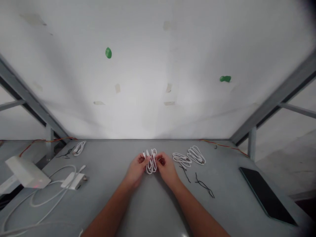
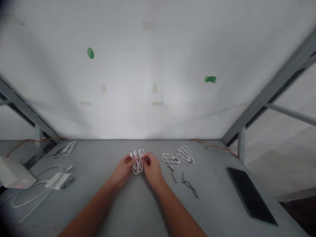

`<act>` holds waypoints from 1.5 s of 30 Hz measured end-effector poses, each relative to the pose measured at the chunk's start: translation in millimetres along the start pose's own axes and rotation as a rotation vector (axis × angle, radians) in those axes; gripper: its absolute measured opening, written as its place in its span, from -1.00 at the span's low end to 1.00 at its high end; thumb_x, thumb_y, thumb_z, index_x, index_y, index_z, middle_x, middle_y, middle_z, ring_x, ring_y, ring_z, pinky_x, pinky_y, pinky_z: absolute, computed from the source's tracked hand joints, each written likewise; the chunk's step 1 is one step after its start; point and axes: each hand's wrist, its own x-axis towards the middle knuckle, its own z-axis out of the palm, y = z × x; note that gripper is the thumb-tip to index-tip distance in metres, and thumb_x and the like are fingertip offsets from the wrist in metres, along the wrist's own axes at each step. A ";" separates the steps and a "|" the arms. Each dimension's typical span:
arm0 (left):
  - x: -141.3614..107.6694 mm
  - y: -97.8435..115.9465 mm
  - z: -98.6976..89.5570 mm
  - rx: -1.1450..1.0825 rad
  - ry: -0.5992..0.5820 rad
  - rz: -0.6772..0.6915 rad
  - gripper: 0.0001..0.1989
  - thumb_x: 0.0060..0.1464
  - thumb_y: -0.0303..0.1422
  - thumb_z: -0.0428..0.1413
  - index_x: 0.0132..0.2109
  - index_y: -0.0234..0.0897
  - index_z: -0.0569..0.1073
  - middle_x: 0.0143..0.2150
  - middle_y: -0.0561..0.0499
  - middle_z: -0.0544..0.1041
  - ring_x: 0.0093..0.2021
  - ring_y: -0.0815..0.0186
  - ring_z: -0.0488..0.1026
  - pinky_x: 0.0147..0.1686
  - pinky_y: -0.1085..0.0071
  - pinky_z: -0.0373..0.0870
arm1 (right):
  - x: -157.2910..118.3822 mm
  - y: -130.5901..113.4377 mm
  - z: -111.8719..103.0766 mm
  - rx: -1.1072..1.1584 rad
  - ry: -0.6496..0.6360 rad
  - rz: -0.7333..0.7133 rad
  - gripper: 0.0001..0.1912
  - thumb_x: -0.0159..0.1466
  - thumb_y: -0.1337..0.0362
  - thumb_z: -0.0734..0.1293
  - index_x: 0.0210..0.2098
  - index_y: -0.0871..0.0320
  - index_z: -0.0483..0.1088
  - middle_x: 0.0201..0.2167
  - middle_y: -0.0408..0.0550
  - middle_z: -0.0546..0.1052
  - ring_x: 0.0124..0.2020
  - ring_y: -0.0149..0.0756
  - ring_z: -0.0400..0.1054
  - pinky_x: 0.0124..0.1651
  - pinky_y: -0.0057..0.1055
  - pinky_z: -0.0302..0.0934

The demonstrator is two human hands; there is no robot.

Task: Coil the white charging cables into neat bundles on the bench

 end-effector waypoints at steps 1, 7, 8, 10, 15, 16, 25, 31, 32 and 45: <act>0.0 0.6 -0.3 -0.013 0.012 -0.006 -0.54 -0.12 -0.10 0.51 -0.27 -0.32 0.54 -0.26 -0.08 0.65 -0.29 0.24 0.57 -0.20 0.33 0.45 | 0.0 0.8 -0.4 -0.022 -0.007 -0.002 -0.79 0.19 0.10 0.43 -0.30 0.10 0.49 -0.43 -0.11 0.56 -0.46 -0.26 0.41 -0.41 -0.37 0.30; -1.4 3.4 -1.7 -0.041 0.032 -0.014 -0.57 -0.16 -0.15 0.53 -0.35 -0.31 0.51 -0.26 -0.07 0.65 -0.29 0.26 0.56 -0.19 0.34 0.42 | 1.6 5.5 -0.8 -0.123 0.074 -0.049 -0.74 0.18 0.09 0.45 -0.24 0.13 0.58 -0.31 0.00 0.63 -0.31 -0.17 0.50 -0.27 -0.30 0.38; -1.7 3.4 -1.5 -0.045 0.030 -0.013 -0.56 -0.16 -0.15 0.53 -0.35 -0.30 0.51 -0.26 -0.07 0.65 -0.29 0.25 0.56 -0.19 0.34 0.41 | 1.6 5.3 -0.7 -0.139 0.091 -0.068 -0.75 0.18 0.09 0.45 -0.26 0.13 0.58 -0.30 0.01 0.62 -0.29 -0.16 0.51 -0.26 -0.30 0.38; -1.9 2.6 -0.8 -0.050 0.023 -0.016 -0.56 -0.16 -0.14 0.53 -0.36 -0.29 0.49 -0.27 -0.06 0.65 -0.30 0.26 0.56 -0.19 0.34 0.41 | 1.7 4.5 -1.3 -0.189 0.130 -0.106 -0.78 0.17 0.10 0.46 -0.31 0.12 0.58 -0.28 0.02 0.60 -0.26 -0.15 0.49 -0.24 -0.30 0.38; -0.7 -3.5 0.2 -0.050 0.010 0.009 -0.57 -0.11 -0.11 0.51 -0.32 -0.28 0.51 -0.24 -0.06 0.66 -0.27 0.27 0.57 -0.19 0.37 0.42 | 3.5 3.7 -6.1 -0.364 0.244 -0.105 -0.77 0.13 0.07 0.48 -0.44 0.11 0.58 -0.38 -0.03 0.54 -0.37 -0.20 0.38 -0.24 -0.27 0.30; -0.4 -4.6 0.2 -0.053 0.007 0.012 -0.57 -0.09 -0.08 0.49 -0.30 -0.28 0.53 -0.23 -0.07 0.66 -0.25 0.25 0.58 -0.18 0.36 0.44 | 4.1 4.2 -6.6 -0.358 0.246 -0.084 -0.75 0.13 0.05 0.48 -0.44 0.12 0.58 -0.40 -0.03 0.54 -0.39 -0.20 0.37 -0.25 -0.26 0.29; -1.1 -4.7 -1.7 -0.130 -0.004 -0.031 -0.50 -0.05 0.03 0.45 -0.22 -0.28 0.52 -0.18 -0.13 0.67 -0.14 0.12 0.64 -0.12 0.26 0.52 | 7.4 13.2 -3.9 -0.069 0.228 0.092 -0.57 0.04 -0.07 0.52 -0.32 0.14 0.51 -0.43 -0.04 0.60 -0.47 -0.21 0.41 -0.37 -0.30 0.30; -2.1 -2.4 -2.2 -0.155 -0.006 -0.054 -0.49 -0.02 0.05 0.43 -0.20 -0.27 0.51 -0.15 -0.14 0.66 -0.11 0.09 0.64 -0.04 0.18 0.55 | 9.0 13.4 -9.7 -0.141 0.313 0.061 -0.58 -0.02 -0.04 0.58 -0.36 0.10 0.47 -0.42 -0.07 0.57 -0.44 -0.23 0.38 -0.36 -0.32 0.31; -2.2 -1.7 -2.1 -0.158 -0.006 -0.053 -0.50 -0.01 0.05 0.42 -0.20 -0.26 0.50 -0.16 -0.14 0.65 -0.11 0.08 0.64 -0.04 0.17 0.55 | 9.4 12.4 -9.8 -0.111 0.298 0.082 -0.55 -0.03 -0.04 0.59 -0.32 0.10 0.48 -0.38 -0.05 0.59 -0.45 -0.23 0.39 -0.38 -0.32 0.31; 8.1 -3.6 -14.1 0.142 0.158 -0.017 -0.46 0.04 0.17 0.31 -0.23 -0.28 0.54 -0.21 -0.18 0.65 -0.23 0.10 0.64 -0.16 0.18 0.55 | 5.9 -7.6 -10.5 0.094 0.121 0.142 -0.69 0.06 0.05 0.47 -0.29 0.11 0.53 -0.46 -0.15 0.56 -0.59 -0.31 0.37 -0.51 -0.37 0.27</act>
